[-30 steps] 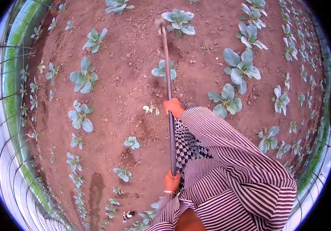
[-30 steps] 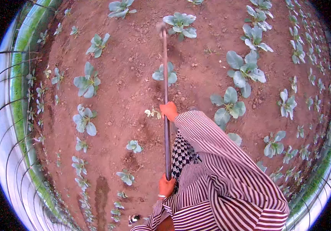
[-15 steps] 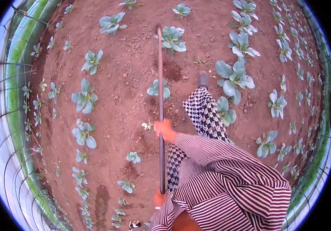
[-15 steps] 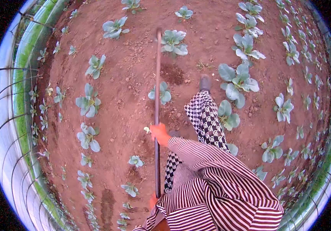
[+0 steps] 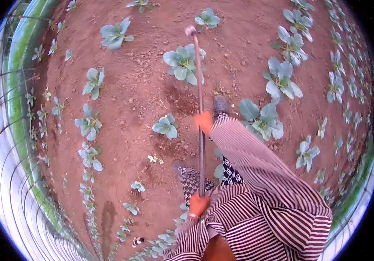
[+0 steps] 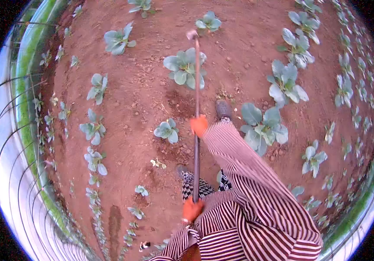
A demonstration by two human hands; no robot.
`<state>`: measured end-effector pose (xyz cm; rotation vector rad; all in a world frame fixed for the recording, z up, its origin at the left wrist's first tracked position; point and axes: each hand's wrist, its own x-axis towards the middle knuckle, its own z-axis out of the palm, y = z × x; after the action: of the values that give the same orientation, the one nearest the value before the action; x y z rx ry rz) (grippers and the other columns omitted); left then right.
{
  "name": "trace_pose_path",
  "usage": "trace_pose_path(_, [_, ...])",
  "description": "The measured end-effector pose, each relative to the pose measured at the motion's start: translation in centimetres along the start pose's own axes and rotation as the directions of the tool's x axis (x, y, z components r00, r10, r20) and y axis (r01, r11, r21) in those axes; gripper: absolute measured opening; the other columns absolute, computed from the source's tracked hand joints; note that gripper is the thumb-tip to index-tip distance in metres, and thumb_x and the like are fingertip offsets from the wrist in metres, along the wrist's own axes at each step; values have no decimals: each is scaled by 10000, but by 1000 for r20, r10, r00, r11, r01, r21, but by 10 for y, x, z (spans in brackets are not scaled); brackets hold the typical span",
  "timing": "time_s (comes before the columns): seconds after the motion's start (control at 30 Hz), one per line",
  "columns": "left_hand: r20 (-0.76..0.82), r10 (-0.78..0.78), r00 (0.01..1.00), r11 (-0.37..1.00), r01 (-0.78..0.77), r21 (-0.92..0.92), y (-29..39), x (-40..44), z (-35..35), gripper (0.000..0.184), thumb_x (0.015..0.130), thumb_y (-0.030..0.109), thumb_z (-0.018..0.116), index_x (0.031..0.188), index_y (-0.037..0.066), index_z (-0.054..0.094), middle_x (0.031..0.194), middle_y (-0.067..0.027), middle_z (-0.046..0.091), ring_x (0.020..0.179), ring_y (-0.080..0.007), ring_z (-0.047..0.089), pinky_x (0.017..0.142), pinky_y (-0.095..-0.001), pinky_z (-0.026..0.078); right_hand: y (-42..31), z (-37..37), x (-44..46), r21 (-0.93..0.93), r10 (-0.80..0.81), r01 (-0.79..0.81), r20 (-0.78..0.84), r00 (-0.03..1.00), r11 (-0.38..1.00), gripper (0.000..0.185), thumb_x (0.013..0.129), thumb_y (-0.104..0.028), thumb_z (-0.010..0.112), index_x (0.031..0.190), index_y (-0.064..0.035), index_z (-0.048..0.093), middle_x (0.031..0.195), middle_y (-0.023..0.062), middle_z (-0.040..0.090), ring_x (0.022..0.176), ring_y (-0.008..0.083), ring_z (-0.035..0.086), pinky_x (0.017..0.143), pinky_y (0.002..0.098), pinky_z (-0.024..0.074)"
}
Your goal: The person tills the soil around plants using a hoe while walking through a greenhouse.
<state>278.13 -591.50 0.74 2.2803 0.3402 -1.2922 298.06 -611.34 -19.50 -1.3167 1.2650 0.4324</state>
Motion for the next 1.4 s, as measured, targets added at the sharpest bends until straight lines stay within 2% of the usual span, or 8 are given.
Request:
trace_pose_path(0.13, [14, -78, 997, 997, 78, -22, -1, -86, -18, 339, 638, 247, 616, 902, 41, 566, 769, -204, 594, 735, -361, 582, 654, -412, 453, 47, -5, -57, 417, 135, -220, 224, 965, 882, 153, 720, -59, 563, 762, 4, 430, 494, 94, 468, 340, 199, 448, 297, 339, 366])
trace_pose_path(0.27, [-78, -121, 990, 992, 118, -31, 21, -115, -23, 289, 624, 225, 638, 840, 40, 585, 719, -196, 590, 668, -333, 593, 606, -410, 461, 15, -26, -93, 375, 276, -354, 248, 929, 857, 184, 709, -53, 589, 731, -39, 407, 509, 73, 448, 339, 185, 430, 293, 336, 376])
trace_pose_path(0.6, [-113, -33, 993, 982, 12, -187, 58, -37, 25, 280, 652, 206, 613, 855, 21, 553, 747, -209, 584, 714, -363, 580, 631, -416, 450, -81, -46, -20, 382, -35, -58, 232, 972, 922, 169, 725, -90, 567, 625, -39, 442, 488, 58, 454, 350, 173, 448, 284, 334, 349])
trace_pose_path(0.77, [7, -268, 963, 957, 266, 118, 84, -70, 5, 285, 674, 252, 638, 853, 42, 565, 736, -208, 598, 715, -367, 589, 621, -427, 451, 23, -54, -2, 322, 43, -120, 235, 971, 939, 171, 705, -96, 572, 591, -10, 478, 512, 89, 496, 343, 193, 449, 299, 332, 358])
trace_pose_path(0.9, [27, -279, 960, 960, 278, 39, 76, -111, -44, 291, 672, 254, 643, 860, 46, 565, 740, -207, 599, 711, -359, 592, 618, -425, 451, 106, -45, -33, 370, -32, -229, 581, 813, 900, 183, 764, -148, 548, 719, 20, 491, 658, 146, 568, 486, 245, 555, 378, 361, 410])
trace_pose_path(1.0, [-1, -223, 975, 975, 223, -10, 78, -112, -57, 295, 670, 256, 647, 865, 49, 566, 742, -207, 599, 707, -352, 594, 616, -424, 452, 88, -35, -30, 501, 4, -794, 845, 535, 343, 151, 722, -104, 590, 737, 16, 499, 501, 86, 472, 363, 218, 481, 307, 353, 378])
trace_pose_path(1.1, [-28, -158, 987, 987, 158, -10, 101, -79, -49, 300, 669, 258, 650, 870, 53, 566, 745, -207, 599, 704, -346, 596, 613, -423, 452, -44, -48, -45, 334, 82, -186, 302, 950, 924, 141, 735, -75, 567, 755, -8, 445, 517, 85, 480, 371, 206, 479, 318, 362, 375])
trace_pose_path(1.4, [-196, 87, 977, 973, -125, -193, 310, 79, 5, 221, 659, 182, 593, 790, 10, 548, 622, -151, 559, 579, -260, 560, 544, -347, 437, -321, -180, 79, 299, -340, 300, 90, 936, 906, 131, 704, -81, 552, 708, 3, 452, 466, 81, 475, 339, 171, 467, 295, 308, 345])
